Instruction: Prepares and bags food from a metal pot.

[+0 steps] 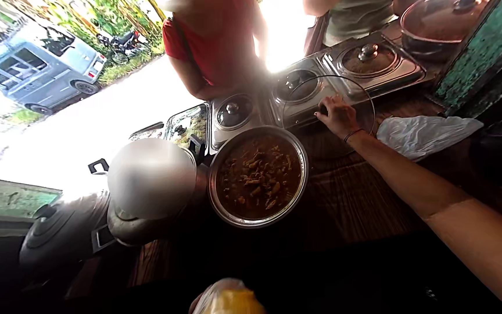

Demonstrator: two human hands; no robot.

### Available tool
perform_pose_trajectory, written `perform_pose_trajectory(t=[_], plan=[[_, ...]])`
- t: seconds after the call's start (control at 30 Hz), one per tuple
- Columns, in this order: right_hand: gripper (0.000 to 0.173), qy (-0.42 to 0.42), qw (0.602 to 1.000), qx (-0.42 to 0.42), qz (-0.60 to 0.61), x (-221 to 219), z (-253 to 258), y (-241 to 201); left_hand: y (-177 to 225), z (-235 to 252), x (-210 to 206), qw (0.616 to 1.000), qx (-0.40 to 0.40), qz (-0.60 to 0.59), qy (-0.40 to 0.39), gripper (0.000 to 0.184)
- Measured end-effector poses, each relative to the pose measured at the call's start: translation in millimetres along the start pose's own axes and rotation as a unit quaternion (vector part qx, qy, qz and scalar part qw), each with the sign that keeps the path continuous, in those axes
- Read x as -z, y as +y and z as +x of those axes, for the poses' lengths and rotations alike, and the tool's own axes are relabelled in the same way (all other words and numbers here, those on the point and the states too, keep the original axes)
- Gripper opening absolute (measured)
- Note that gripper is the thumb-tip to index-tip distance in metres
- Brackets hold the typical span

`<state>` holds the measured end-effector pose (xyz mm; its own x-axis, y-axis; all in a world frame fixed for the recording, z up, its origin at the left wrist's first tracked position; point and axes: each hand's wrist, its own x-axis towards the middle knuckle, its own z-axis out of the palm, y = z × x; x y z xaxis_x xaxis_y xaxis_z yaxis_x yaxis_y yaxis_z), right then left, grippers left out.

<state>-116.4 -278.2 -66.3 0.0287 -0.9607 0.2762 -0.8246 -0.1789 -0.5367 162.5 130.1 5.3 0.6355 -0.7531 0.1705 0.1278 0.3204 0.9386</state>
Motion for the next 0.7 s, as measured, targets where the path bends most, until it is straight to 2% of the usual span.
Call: perform_pose_trajectory(t=[0.1,0.17,0.2,0.27,0.3,0.33,0.37,0.43,0.53,0.6,0.63,0.7], plan=[[0.053,-0.033,0.999,-0.008,-0.015,8.3,-2.6,-1.9,-33.9,11.3,14.7,0.991,0.036,-0.056,-0.116,0.031],[0.064,-0.007,1.0,0.015,0.002,27.6,-18.7,-14.9,-36.6,17.8,-5.2,0.98,0.049,-0.073,-0.181,0.031],[0.061,0.019,0.999,0.038,0.027,40.2,-33.5,-28.4,-29.3,22.3,-22.5,0.974,0.062,-0.082,-0.202,0.03],[0.04,0.045,0.983,0.13,0.121,61.8,-81.5,-65.0,-27.7,35.5,-41.0,0.96,0.073,-0.108,-0.249,0.023],[0.027,0.006,0.963,0.19,0.19,69.4,-113.1,-85.5,-29.3,41.1,-45.3,0.957,0.077,-0.113,-0.257,0.02],[0.023,-0.064,0.934,0.229,0.268,72.5,-144.2,-105.8,-31.8,46.8,-47.1,0.954,0.078,-0.118,-0.264,0.018],[0.028,-0.157,0.893,0.246,0.341,71.6,-171.0,-124.2,-34.8,53.0,-46.8,0.951,0.078,-0.125,-0.272,0.017],[0.035,-0.296,0.802,0.208,0.476,63.3,-207.3,-154.4,-41.5,64.7,-41.7,0.941,0.069,-0.135,-0.303,0.016],[0.014,-0.336,0.715,-0.003,0.614,48.7,-229.5,-195.1,-39.9,73.0,-24.6,0.923,0.046,-0.109,-0.366,0.018],[0.02,-0.334,0.684,-0.09,0.642,35.9,-229.5,-215.1,-32.9,75.9,-13.1,0.887,0.044,-0.115,-0.444,0.025],[0.021,-0.344,0.684,-0.095,0.636,26.0,-230.1,-222.8,-27.9,75.7,-8.0,0.865,0.061,-0.127,-0.482,0.026],[0.022,-0.39,0.689,-0.027,0.61,-5.1,-240.0,-232.2,-12.3,69.5,5.5,0.843,0.144,-0.12,-0.504,0.026]])
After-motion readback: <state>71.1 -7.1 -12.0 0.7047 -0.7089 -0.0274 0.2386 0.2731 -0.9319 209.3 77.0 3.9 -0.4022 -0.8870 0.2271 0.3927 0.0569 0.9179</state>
